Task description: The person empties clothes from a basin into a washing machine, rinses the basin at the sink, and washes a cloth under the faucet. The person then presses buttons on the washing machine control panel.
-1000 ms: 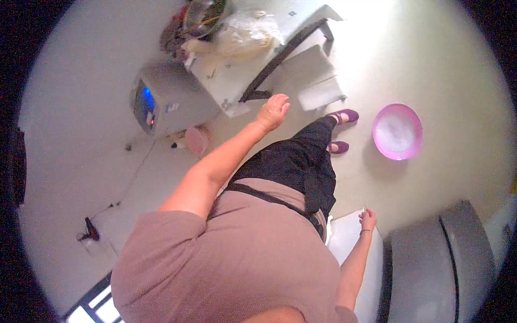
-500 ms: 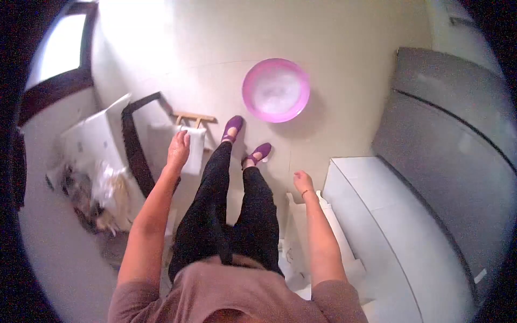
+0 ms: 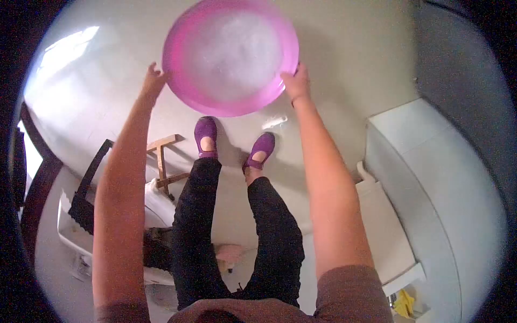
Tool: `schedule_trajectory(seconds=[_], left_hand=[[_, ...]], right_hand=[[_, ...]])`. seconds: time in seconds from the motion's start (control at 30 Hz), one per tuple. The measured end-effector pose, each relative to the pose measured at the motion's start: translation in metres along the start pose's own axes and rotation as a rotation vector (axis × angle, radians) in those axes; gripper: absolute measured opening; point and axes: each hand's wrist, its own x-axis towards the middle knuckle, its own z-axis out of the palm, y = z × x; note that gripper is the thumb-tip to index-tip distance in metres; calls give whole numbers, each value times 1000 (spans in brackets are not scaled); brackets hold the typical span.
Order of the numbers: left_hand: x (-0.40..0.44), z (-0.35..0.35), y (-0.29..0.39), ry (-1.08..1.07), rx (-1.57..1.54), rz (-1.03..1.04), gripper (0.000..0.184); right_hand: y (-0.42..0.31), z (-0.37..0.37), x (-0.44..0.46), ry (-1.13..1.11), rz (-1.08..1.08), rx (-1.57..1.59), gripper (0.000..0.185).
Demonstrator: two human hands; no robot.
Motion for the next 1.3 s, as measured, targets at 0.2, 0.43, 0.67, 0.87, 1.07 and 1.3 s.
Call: schedule_trajectory(seconds=[0.2,0.43,0.67,0.87,1.07,1.3], left_hand=[[12,-1,23,-30,60,29,30],[-43,-15,16,-63,8,91,21],[-205,-67,64,-91,57,106,19],[-383,-107,104,-83,-97,170,21],[-540,-141,167,-190,-216,314,13],[-666,-166,222,-539,-291,492,9]], right_hand=[[-6,33,17,462,197,47,25],[-6,8,-46,513,215,183,16],[-17,-74,-157,491,232,213,15],[-51,-190,-308,475,249,338,14],[-76,-301,-472,623,307,426,11],[-68,-349,-644,850,423,654,16]])
